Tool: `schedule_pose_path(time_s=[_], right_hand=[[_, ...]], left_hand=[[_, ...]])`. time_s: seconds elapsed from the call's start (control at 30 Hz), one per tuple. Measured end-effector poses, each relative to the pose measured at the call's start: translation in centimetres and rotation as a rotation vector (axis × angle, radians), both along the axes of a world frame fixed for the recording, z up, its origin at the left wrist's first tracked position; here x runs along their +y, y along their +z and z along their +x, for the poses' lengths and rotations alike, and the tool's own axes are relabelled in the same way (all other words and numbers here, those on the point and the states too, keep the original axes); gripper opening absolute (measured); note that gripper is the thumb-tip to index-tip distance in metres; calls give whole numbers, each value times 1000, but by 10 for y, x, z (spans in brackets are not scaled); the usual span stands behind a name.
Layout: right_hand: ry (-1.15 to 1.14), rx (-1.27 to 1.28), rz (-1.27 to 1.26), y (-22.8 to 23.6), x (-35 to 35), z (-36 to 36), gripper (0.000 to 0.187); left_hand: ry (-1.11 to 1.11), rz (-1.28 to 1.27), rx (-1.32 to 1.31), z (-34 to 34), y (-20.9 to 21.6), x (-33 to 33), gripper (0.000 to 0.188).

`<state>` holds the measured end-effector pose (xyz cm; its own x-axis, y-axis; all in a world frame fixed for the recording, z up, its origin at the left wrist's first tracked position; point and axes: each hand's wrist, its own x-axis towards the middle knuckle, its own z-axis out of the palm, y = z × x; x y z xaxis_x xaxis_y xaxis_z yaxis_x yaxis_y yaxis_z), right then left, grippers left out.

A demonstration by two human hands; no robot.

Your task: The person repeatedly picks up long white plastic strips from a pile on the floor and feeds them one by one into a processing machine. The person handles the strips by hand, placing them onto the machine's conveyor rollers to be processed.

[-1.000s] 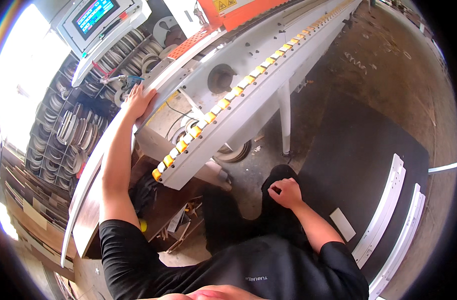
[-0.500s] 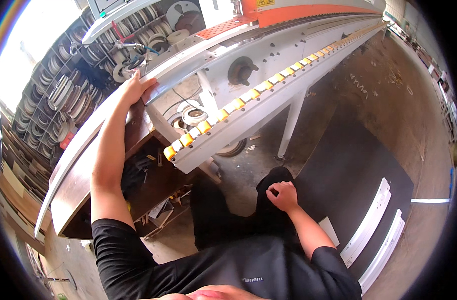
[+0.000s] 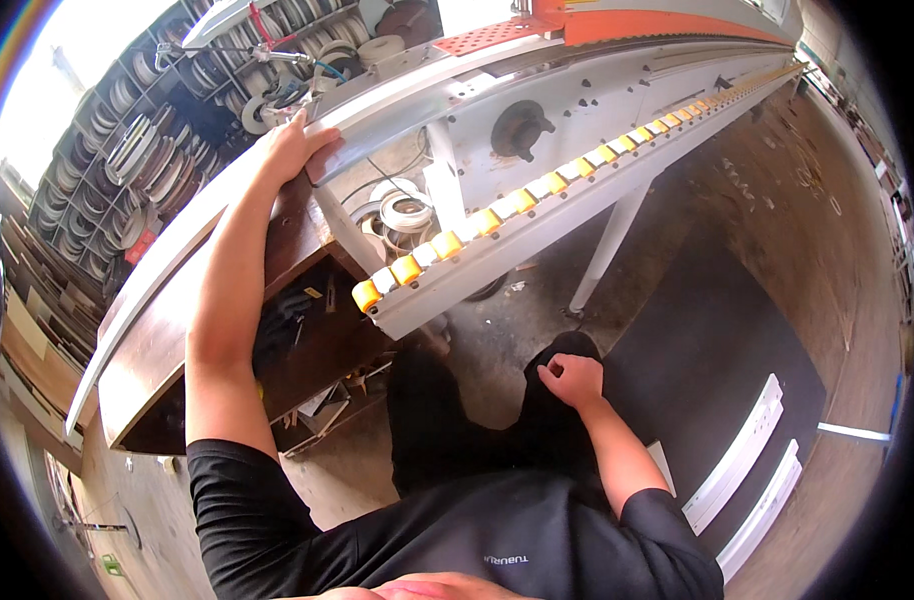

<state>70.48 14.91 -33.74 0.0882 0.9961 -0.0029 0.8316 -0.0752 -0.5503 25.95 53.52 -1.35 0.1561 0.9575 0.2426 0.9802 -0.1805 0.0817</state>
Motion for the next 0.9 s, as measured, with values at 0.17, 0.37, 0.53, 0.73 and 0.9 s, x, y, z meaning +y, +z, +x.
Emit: schedule_pose_path(time_s=[0.17, 0.37, 0.53, 0.73, 0.9], right_hand=[[-49, -67, -14, -8, 9, -3, 33], [-114, -60, 238, -21, 8, 1, 22], [-256, -92, 207, -37, 10, 12, 47], [-66, -231, -112, -35, 27, 21, 51], [-238, -208, -80, -18, 36, 11, 46]], left_hand=[[9, 13, 15, 0, -4, 3, 94], [32, -18, 41, 0, 1, 0, 92], [40, -30, 26, 1, 0, -1, 96], [34, -19, -4, 3, 0, -1, 98], [33, -22, -28, 4, 4, -5, 100]])
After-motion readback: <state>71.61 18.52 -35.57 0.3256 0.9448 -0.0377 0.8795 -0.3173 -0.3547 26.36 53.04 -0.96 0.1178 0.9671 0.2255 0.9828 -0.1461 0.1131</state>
